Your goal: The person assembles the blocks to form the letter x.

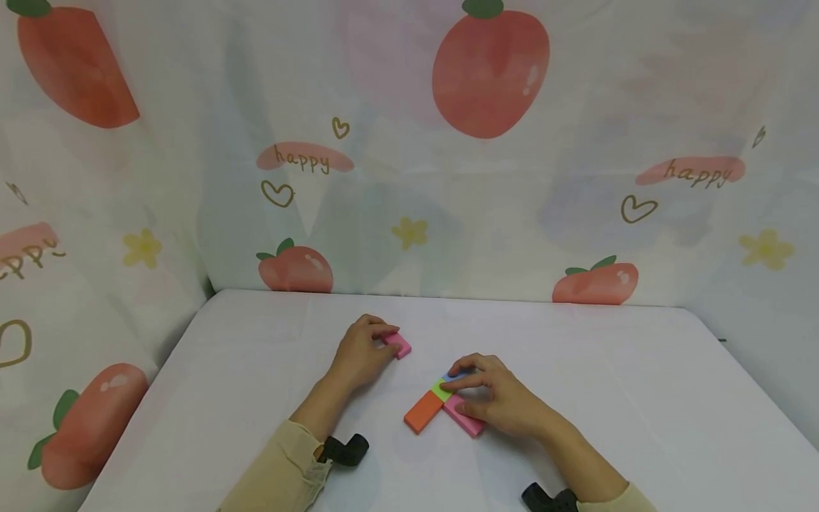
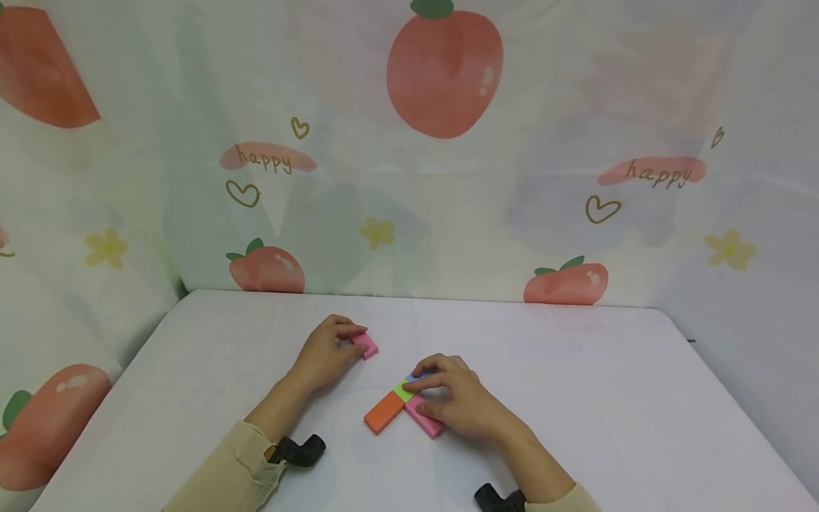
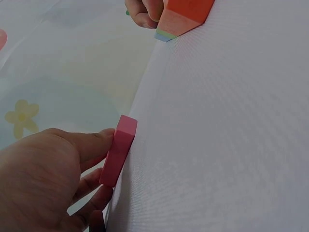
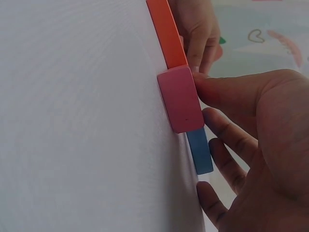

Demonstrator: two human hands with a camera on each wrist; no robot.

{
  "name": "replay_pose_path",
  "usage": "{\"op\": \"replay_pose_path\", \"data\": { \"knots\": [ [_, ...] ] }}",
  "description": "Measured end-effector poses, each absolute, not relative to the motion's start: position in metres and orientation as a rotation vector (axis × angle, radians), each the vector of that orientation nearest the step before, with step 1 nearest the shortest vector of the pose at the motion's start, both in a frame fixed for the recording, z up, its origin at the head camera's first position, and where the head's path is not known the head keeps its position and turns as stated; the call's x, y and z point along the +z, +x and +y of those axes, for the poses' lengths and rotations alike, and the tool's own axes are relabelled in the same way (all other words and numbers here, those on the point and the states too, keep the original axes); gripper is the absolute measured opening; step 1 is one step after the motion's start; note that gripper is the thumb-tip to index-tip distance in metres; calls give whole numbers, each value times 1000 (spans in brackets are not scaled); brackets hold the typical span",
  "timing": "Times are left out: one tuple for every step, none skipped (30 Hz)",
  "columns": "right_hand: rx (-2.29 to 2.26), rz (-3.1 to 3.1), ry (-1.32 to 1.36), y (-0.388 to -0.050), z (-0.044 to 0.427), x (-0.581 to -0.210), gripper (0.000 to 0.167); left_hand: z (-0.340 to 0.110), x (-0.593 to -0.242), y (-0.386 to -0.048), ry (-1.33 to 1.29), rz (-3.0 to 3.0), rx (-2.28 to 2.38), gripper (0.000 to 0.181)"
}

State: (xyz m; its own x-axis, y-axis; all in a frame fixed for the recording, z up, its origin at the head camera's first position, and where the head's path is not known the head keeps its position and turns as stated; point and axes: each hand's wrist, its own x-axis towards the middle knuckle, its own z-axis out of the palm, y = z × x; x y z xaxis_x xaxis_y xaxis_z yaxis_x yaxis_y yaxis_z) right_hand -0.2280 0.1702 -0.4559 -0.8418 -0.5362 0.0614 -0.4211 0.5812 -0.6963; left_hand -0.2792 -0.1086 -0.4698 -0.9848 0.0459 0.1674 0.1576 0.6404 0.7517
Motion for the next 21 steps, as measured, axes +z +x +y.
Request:
{"op": "replay_pose_path", "data": {
  "knots": [
    [-1105,2652,-809,-228,170,-456,32,-109,-470,-279,-169,-2723,-1270,29],
    [-1106,2651,-809,-228,170,-456,31,-109,-470,-279,-166,-2725,-1274,29],
    [-1108,2649,-810,-228,170,-456,32,-109,-470,-279,-162,-2728,-1275,29],
    [-1109,2648,-812,-228,170,-456,32,-109,-470,-279,-160,-2729,-1276,29],
    [-1110,2649,-815,-228,170,-456,31,-109,-470,-278,-156,-2730,-1279,29],
    [-1111,2648,-818,-228,170,-455,31,-109,-470,-278,-153,-2731,-1280,29],
    [-1110,2650,-820,-228,170,-455,31,-109,-470,-278,-150,-2733,-1280,29],
    [-1111,2649,-824,-229,170,-455,32,-109,-470,-278,-146,-2733,-1284,29],
    [-1109,2650,-827,-229,170,-455,32,-109,-470,-278,-146,-2732,-1284,29],
    [-1106,2651,-828,-229,170,-455,32,-109,-470,-278,-148,-2730,-1284,29],
    [-1104,2652,-830,-229,170,-455,32,-109,-470,-278,-149,-2730,-1283,29],
    [-1106,2652,-830,-229,170,-456,32,-109,-470,-279,-150,-2730,-1281,30],
    [-1108,2652,-829,-229,170,-456,32,-109,-471,-279,-151,-2731,-1281,30],
    [-1109,2652,-831,-228,170,-455,32,-109,-471,-279,-151,-2732,-1282,30],
    [-1108,2655,-836,-228,170,-455,32,-109,-470,-279,-149,-2733,-1284,30],
    [-1109,2656,-841,-228,171,-455,31,-109,-470,-278,-152,-2733,-1282,30],
    [-1113,2655,-841,-228,171,-455,31,-109,-470,-278,-151,-2733,-1286,30],
    [-1120,2652,-840,-228,171,-455,31,-109,-470,-278,-151,-2733,-1289,30],
    [-1124,2649,-841,-228,171,-455,31,-109,-469,-278,-154,-2731,-1292,30],
    [-1125,2648,-840,-228,171,-455,31,-109,-469,-278,-157,-2728,-1291,30],
    [-1125,2646,-840,-228,171,-454,31,-109,-469,-278,-162,-2725,-1291,30]
  ]
}}
